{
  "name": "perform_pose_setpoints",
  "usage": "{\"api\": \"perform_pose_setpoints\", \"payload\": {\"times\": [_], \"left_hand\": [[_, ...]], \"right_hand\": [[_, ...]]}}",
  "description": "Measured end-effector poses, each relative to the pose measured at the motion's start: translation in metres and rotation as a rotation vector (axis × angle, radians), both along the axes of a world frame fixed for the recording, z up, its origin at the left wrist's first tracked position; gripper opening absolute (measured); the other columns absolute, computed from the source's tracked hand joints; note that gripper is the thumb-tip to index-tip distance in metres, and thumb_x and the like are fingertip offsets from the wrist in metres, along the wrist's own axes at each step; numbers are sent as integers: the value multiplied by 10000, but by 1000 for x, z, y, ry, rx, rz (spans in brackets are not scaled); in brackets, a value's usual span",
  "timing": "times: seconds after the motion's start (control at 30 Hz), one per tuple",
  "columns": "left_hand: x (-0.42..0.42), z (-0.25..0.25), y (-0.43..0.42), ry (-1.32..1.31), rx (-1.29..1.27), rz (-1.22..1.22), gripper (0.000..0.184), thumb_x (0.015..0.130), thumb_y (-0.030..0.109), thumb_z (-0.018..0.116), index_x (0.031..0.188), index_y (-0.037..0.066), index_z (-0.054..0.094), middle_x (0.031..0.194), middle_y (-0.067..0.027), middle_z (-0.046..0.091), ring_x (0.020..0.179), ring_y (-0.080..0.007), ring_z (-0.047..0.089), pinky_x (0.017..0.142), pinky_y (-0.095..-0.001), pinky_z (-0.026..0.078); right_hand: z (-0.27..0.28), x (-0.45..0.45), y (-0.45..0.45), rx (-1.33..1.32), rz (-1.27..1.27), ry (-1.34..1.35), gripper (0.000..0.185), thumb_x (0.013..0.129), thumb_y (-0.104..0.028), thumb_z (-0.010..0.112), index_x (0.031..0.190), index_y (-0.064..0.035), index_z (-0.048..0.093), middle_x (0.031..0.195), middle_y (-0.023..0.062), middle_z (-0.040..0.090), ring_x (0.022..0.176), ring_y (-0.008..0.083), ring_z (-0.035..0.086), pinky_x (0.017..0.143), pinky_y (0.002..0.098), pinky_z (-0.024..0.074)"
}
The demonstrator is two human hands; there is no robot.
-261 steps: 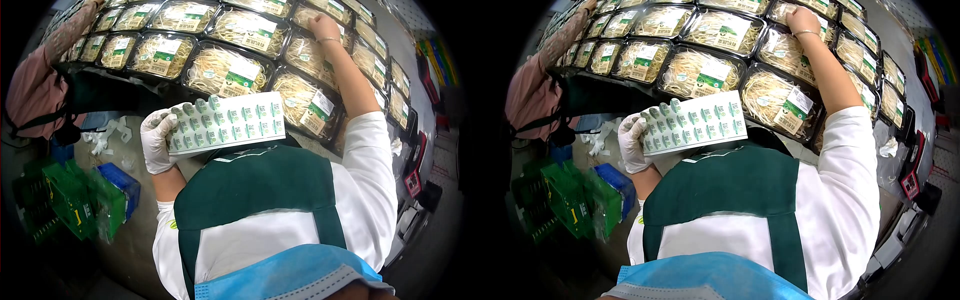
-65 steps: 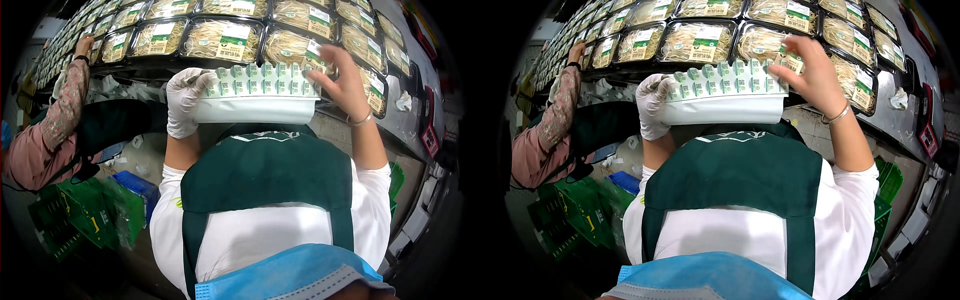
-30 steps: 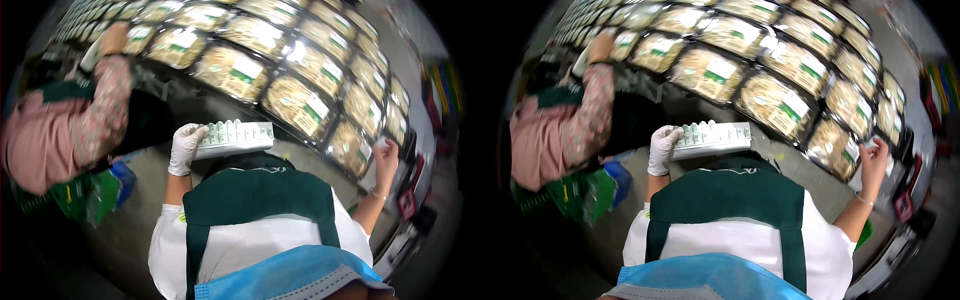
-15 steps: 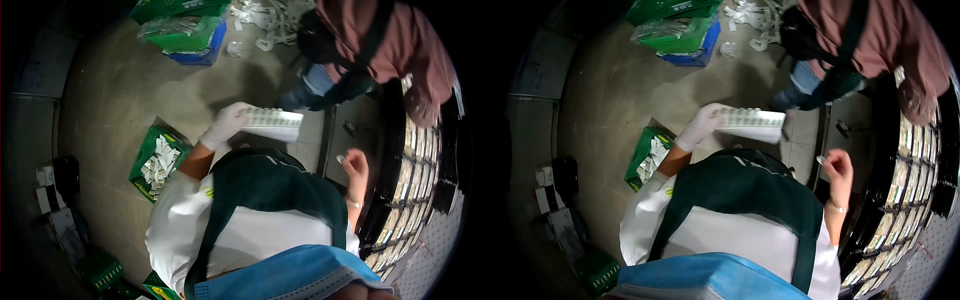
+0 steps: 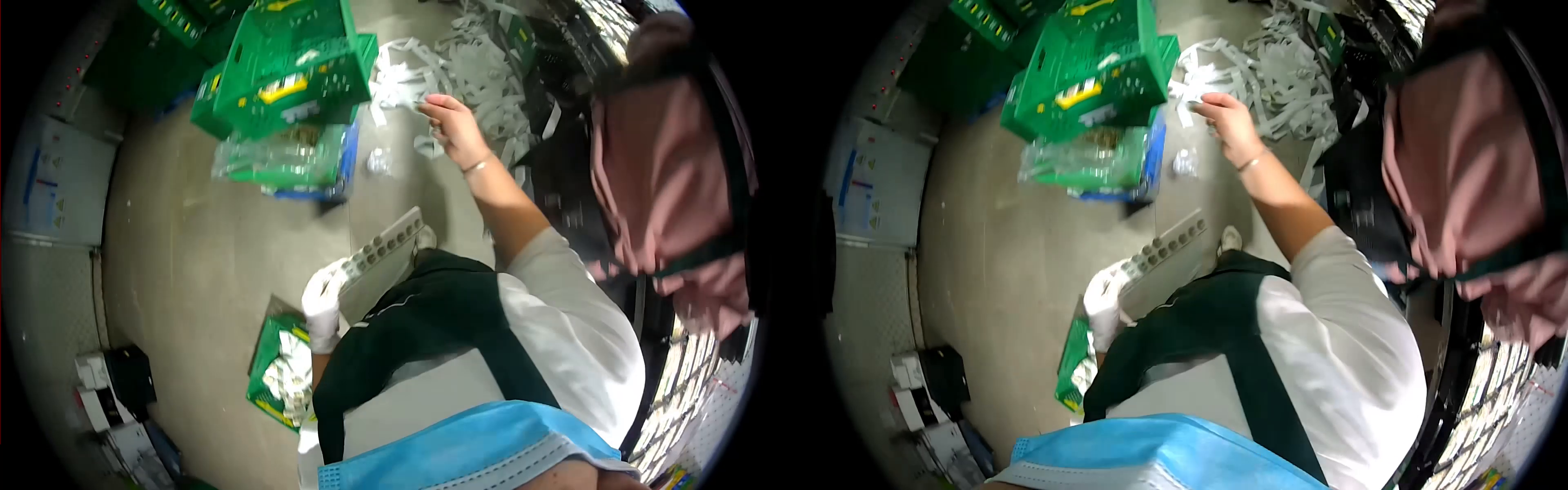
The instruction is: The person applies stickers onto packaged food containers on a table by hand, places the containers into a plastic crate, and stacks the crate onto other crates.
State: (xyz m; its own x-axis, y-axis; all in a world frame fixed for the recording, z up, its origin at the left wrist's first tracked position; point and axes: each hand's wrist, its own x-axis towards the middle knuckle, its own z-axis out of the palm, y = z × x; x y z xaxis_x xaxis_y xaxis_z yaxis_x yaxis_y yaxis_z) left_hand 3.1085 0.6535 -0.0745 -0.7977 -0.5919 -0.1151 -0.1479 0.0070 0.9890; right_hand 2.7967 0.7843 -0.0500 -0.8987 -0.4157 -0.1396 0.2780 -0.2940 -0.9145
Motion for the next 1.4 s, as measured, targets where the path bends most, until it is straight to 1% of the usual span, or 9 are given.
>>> {"api": "perform_pose_setpoints", "payload": {"times": [0.2,0.37,0.47,0.53,0.73,1.0,1.07,1.27,1.4], "left_hand": [[-136,23,-57,99,37,7,228,813,56,536,1017,-43,557,995,-104,593,872,-139,546,803,-243,408],[-253,37,-84,118,127,-68,235,796,57,560,1002,-57,564,961,-116,601,845,-145,557,797,-254,419],[-333,34,-104,104,293,-318,292,812,113,570,1055,-45,535,956,-98,595,821,-121,555,758,-246,439],[-393,16,-116,138,92,-520,297,823,104,553,1080,-40,521,965,-95,593,818,-130,558,753,-245,442],[-545,32,-96,60,220,-635,251,827,91,543,1039,-42,530,942,-84,591,796,-125,554,729,-240,441],[-718,-17,-13,2,-63,-821,172,824,86,537,969,-6,554,879,-60,597,753,-109,551,691,-233,443],[-751,-9,42,-5,187,-799,162,818,81,537,955,-1,564,875,-56,600,751,-102,553,682,-225,441],[-843,9,165,-57,176,-1004,173,797,58,571,949,-25,570,882,-68,603,744,-118,562,710,-240,450],[-885,13,218,-168,267,-1185,208,798,32,546,991,-45,555,923,-90,606,786,-141,582,742,-237,453]], "right_hand": [[26,-171,-69,-313,-105,-103,196,732,-65,622,897,-80,518,692,-28,539,525,33,441,411,171,297],[32,-253,-70,-198,-171,-156,164,740,-51,603,874,-86,516,705,-29,545,540,32,436,407,173,291],[34,-299,-38,-205,-255,-140,169,738,-55,611,874,-84,516,682,-32,519,491,34,413,401,168,287],[34,-326,1,-227,-373,-116,174,739,-59,620,879,-87,521,670,-39,510,480,28,403,404,169,288],[10,-356,124,-258,-693,-97,143,766,-68,596,890,-100,531,646,-54,495,462,12,376,391,157,260],[-48,-399,262,-290,-885,-285,221,730,-58,615,930,-57,521,638,-31,501,442,39,361,397,187,253],[-25,-417,285,-192,-843,-244,233,720,-63,622,927,-56,516,663,-22,515,479,42,373,413,190,258],[-21,-423,346,-163,-940,-103,273,727,-77,625,969,-48,502,715,-22,528,530,31,395,431,169,271],[-11,-396,379,-205,-1144,-12,505,746,-47,600,1196,-40,371,710,-18,518,480,22,370,412,150,267]]}}
